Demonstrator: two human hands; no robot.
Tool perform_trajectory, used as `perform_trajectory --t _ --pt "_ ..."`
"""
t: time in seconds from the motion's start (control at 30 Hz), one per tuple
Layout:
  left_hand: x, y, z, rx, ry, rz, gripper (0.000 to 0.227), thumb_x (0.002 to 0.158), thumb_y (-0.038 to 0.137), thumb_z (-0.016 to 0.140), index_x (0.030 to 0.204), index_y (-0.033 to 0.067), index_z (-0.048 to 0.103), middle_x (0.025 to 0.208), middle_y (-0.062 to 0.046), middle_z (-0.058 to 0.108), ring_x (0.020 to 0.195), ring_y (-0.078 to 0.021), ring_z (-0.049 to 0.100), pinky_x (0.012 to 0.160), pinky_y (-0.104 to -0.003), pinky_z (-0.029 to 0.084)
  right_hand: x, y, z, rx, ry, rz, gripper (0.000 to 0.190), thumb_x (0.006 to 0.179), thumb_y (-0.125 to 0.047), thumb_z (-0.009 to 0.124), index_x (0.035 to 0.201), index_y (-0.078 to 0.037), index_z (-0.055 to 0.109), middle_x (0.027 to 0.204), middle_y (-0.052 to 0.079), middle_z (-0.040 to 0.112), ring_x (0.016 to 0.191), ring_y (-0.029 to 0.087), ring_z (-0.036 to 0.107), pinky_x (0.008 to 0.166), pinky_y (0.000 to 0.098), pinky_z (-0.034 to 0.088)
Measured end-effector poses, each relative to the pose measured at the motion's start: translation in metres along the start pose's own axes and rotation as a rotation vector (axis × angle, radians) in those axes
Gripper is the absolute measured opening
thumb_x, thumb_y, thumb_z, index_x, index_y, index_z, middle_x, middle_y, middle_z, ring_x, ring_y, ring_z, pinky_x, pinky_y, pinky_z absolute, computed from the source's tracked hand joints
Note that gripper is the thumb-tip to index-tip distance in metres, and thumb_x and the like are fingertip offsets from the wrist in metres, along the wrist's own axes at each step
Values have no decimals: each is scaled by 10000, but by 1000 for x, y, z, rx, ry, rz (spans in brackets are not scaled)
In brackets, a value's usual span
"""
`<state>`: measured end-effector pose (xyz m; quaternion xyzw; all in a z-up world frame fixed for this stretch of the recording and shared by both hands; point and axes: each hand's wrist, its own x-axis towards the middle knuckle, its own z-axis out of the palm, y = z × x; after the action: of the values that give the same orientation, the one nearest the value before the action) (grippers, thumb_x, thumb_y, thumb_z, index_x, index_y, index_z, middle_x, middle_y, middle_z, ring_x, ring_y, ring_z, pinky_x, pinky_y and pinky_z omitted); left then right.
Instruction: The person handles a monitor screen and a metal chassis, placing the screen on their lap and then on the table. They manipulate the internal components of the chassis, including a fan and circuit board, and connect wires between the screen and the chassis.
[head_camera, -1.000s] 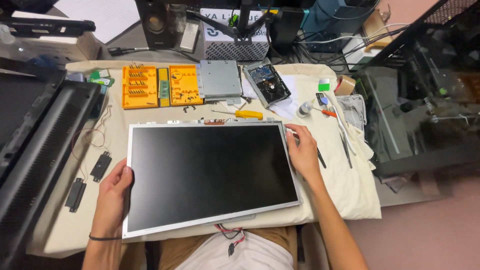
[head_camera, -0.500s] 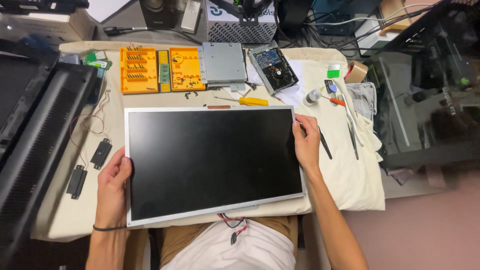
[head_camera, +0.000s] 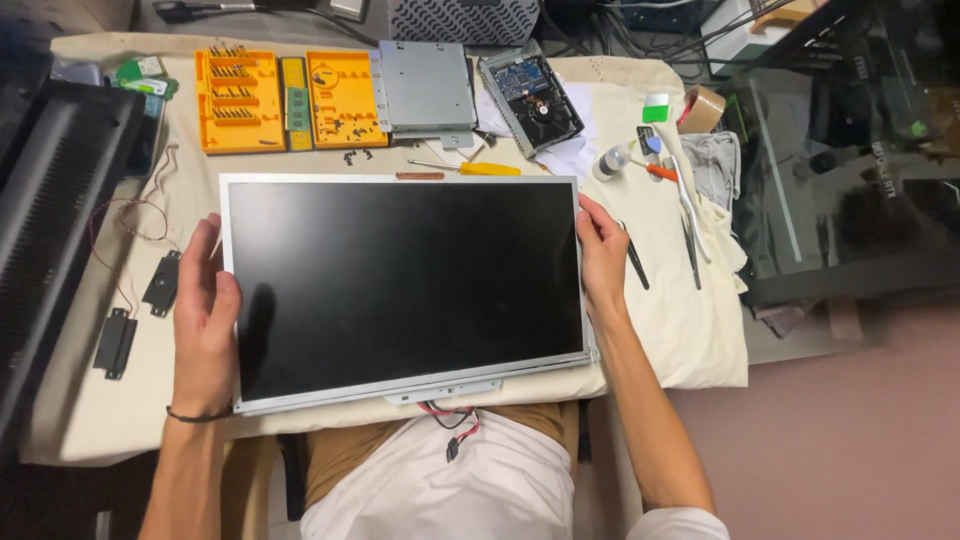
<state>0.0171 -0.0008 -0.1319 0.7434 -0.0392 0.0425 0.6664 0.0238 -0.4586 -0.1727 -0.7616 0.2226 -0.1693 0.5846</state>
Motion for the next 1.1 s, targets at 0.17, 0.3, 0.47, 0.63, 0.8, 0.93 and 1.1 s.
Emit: perform_trajectory --t 0.17,0.3,0.47,0.63,0.8,0.93,1.1 --pt "3 -37 -11 105 -62 133 692 1205 242 472 1777 -55 221 1824 -350 238 1705 -504 158 1388 -635 125 -1 -2 0 -24 7 -97 320 1211 -190 593 1459 -87 766 1197 153 793 1076 170 703 965 366 618" --pt "7 -33 -10 242 -48 226 693 1198 234 545 1760 -78 284 1712 -350 371 1668 -500 304 1380 -615 209 6 10 -5 -82 1 -181 308 1217 -191 605 1463 -95 764 1170 144 800 1044 152 706 950 368 621" --pt "7 -28 -13 281 -65 189 690 1212 284 524 1755 -84 313 1581 -325 421 1580 -499 404 1337 -614 293 12 16 -6 -56 24 -166 271 1217 -159 603 1406 -107 791 1040 84 796 909 127 727 853 318 639" --pt "5 -19 -17 226 -76 147 689 1208 296 508 1757 -69 309 1624 -343 420 1622 -513 369 1348 -621 288 8 6 -6 -48 8 -181 264 1211 -148 615 1407 -97 785 963 50 761 849 97 689 799 284 617" --pt "12 -15 -23 204 -83 122 653 1214 292 509 1729 -80 359 1634 -347 464 1619 -499 405 1346 -603 315 29 37 -7 15 -23 -227 382 1228 -106 604 1607 -76 636 879 27 614 800 96 629 765 259 578" --pt "26 -37 -18 210 -30 126 629 1217 268 609 1713 -83 445 1486 -290 488 1509 -460 506 1283 -558 405 29 27 0 78 -97 -163 403 1221 -137 583 1618 -113 643 889 -23 606 836 69 624 786 246 581" --pt "42 -52 -13 205 37 136 612 1216 230 700 1709 -73 502 1327 -238 466 1355 -405 557 1206 -508 444 23 -2 9 301 -151 -4 361 1181 -166 610 1524 -121 715 1082 52 777 963 136 761 883 303 689"
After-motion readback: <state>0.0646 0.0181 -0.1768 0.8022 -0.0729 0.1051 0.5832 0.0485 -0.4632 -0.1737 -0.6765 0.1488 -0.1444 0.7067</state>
